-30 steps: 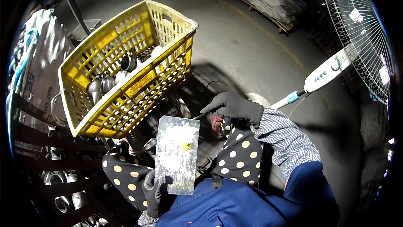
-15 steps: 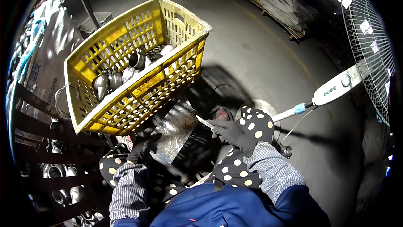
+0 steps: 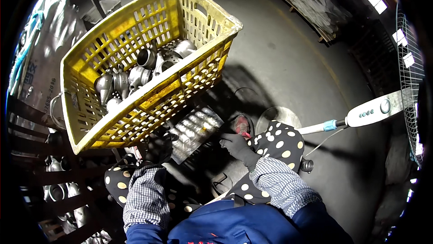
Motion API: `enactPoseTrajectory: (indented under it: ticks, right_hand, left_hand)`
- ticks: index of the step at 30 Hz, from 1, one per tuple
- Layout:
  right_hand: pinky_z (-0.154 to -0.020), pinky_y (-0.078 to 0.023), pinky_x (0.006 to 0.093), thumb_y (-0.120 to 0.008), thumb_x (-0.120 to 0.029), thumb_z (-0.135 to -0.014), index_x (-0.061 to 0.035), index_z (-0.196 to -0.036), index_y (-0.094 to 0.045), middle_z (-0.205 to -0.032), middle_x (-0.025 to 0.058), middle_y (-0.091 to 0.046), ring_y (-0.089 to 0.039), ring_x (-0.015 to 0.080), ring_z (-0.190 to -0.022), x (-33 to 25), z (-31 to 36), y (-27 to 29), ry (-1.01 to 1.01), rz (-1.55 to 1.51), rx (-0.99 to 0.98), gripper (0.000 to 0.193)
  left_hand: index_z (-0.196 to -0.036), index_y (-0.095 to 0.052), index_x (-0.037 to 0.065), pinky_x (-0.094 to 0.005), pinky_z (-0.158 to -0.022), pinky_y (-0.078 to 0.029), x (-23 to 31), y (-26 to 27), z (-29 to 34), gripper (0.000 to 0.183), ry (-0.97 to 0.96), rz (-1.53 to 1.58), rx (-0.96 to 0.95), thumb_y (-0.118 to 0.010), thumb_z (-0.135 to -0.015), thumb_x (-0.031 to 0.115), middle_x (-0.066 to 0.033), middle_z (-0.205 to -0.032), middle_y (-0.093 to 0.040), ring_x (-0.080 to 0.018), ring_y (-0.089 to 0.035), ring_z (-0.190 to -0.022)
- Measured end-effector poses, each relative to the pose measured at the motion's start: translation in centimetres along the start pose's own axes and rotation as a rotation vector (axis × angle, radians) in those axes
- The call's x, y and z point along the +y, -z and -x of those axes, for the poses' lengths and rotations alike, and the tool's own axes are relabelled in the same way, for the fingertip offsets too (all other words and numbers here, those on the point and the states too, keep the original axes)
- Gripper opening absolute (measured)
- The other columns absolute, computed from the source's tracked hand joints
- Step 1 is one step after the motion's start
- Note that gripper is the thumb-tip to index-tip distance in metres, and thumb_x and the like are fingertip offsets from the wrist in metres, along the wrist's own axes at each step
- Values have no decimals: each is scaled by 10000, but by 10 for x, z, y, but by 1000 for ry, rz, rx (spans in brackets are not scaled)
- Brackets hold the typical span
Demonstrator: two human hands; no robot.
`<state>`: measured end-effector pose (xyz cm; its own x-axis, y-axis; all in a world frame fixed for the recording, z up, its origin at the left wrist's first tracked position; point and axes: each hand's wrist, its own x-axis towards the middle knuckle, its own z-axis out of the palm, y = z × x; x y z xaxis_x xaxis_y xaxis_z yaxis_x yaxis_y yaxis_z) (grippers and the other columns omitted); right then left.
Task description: The person holds a metal elbow fitting and polishes its surface using a small tool, then switches to another fitting from a yellow basket and repeats the process. They also use a flat metal plate to work on the edges of the fittings.
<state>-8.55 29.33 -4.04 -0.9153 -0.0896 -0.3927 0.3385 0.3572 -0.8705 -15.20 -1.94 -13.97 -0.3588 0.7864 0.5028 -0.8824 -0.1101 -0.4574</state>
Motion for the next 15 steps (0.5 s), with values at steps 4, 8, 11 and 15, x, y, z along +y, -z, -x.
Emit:
enactPoseTrajectory:
  ticks: [4, 8, 11, 15]
  right_hand:
    - [-672, -460, 331, -573, -168, -837, 4, -973, -627, -785, 136, -648, -599, 224, -729, -3, -8, -10, -62, 8, 15, 225]
    - [-649, -465, 321, -562, -165, -839, 5, -983, -623, -762, 134, -645, -605, 223, -707, -2, -14, -14, -61, 100, 73, 231]
    - [-592, -458, 318, -556, -160, -838, 3, -954, -620, -720, 122, -632, -596, 213, -650, -1, -17, -20, -73, 105, 58, 210]
    - [-466, -423, 290, -543, -136, -845, -38, -888, -607, -648, 65, -593, -554, 168, -530, 20, -22, -16, -34, -11, 85, 124]
  left_hand:
    - [-1307, -464, 150, -408, -873, -467, 0, 12, 9, 439, -469, -909, 43, -489, -943, 394, -53, -1214, -496, -214, -517, -1035]
    - [-1357, -428, 191, -497, -977, -381, 27, 50, 56, 483, -615, -835, -236, -457, -941, 434, -81, -1399, -381, -290, -431, -1200]
    - [-1333, -454, 191, -497, -956, -385, 45, 66, 123, 454, -578, -582, -139, -467, -936, 410, -73, -1392, -401, -286, -451, -1175]
    - [-1314, -475, 190, -497, -939, -390, 46, 69, 118, 432, -634, -564, -9, -472, -932, 392, -70, -1381, -419, -286, -468, -1154]
